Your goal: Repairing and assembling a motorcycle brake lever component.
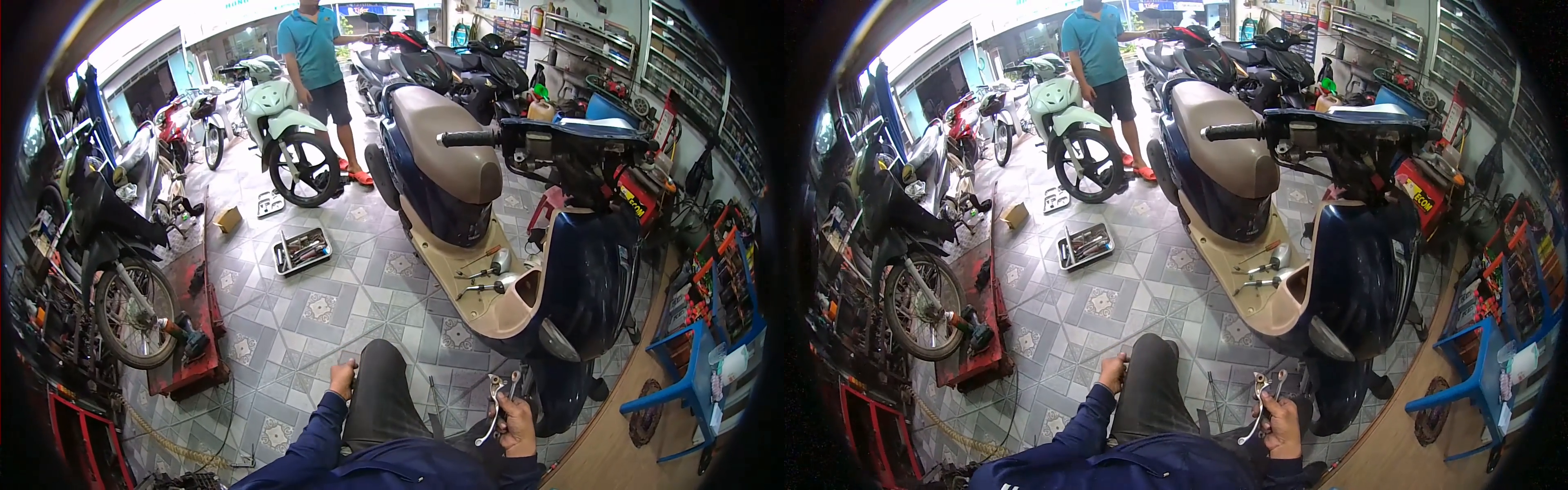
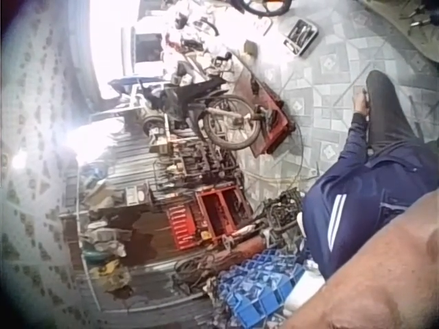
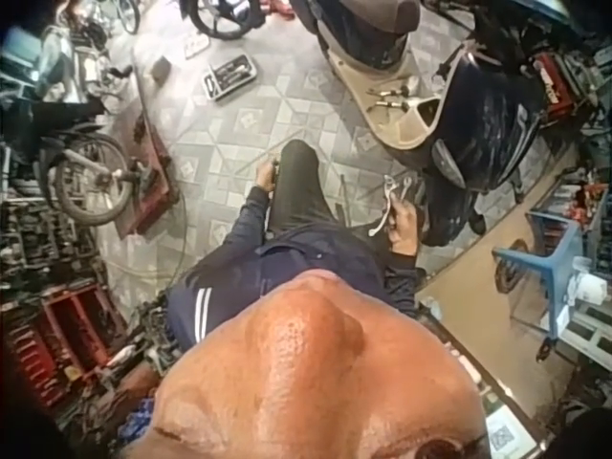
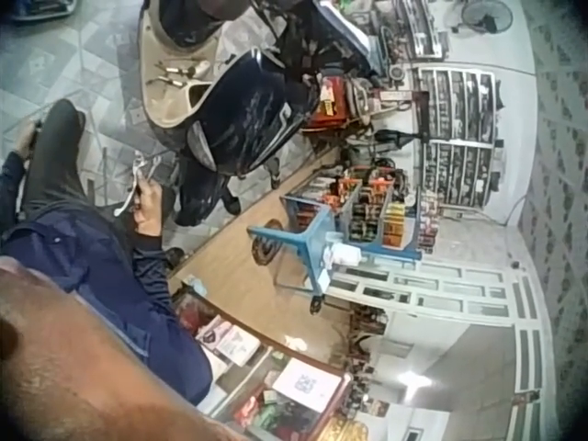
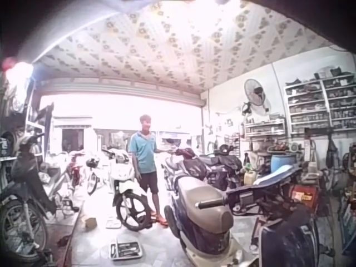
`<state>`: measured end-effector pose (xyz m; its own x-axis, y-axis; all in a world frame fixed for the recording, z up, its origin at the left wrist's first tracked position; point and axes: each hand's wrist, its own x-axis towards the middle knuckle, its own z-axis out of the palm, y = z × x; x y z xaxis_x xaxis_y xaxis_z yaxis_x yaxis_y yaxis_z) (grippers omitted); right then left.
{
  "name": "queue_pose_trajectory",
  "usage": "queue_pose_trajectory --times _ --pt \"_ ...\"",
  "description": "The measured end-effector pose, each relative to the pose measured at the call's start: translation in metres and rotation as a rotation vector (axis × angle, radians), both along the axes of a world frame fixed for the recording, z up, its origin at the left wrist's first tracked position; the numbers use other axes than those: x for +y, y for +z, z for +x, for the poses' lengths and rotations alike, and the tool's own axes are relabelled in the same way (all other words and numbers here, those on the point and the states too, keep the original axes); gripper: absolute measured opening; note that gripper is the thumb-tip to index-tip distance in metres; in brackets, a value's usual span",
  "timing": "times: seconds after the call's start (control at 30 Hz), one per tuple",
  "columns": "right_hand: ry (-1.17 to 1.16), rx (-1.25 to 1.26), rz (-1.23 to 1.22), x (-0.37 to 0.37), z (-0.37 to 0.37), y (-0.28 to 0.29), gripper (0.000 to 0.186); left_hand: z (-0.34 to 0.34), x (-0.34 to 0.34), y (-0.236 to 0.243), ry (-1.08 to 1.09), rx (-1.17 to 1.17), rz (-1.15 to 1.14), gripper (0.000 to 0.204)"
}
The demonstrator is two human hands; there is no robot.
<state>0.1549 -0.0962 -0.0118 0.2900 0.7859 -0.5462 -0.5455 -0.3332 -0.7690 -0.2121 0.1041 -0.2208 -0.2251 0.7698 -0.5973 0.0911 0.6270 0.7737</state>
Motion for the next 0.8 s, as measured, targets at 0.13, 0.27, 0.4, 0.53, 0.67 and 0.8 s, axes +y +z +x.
queue_pose_trajectory --times 0.13,0.27,0.4,0.53,0.67,0.8 --pt "0.082 0.048 -0.004 0.013 -0.015 0.006 0.020 -0.091 -0.013 -0.159 -0.371 0.256 0.345 0.024" --pt "0.066 0.046 -0.022 0.008 -0.012 0.007 0.020 -0.072 -0.015 -0.204 -0.526 0.381 0.249 0.028" --pt "0.043 -0.005 -0.048 0.003 -0.014 0.011 0.019 -0.065 -0.018 -0.200 -0.647 0.526 0.148 0.033" --pt "-0.006 -0.046 -0.072 -0.003 -0.009 0.005 0.018 -0.015 -0.053 -0.161 -0.839 0.777 0.128 0.041" --pt "0.042 -0.040 -0.075 0.003 -0.016 0.006 0.018 -0.017 -0.070 -0.153 -0.626 0.758 0.076 0.042" --pt "0.061 -0.049 -0.081 0.006 -0.022 0.011 0.018 -0.016 -0.063 -0.164 -0.436 0.755 -0.062 0.046"
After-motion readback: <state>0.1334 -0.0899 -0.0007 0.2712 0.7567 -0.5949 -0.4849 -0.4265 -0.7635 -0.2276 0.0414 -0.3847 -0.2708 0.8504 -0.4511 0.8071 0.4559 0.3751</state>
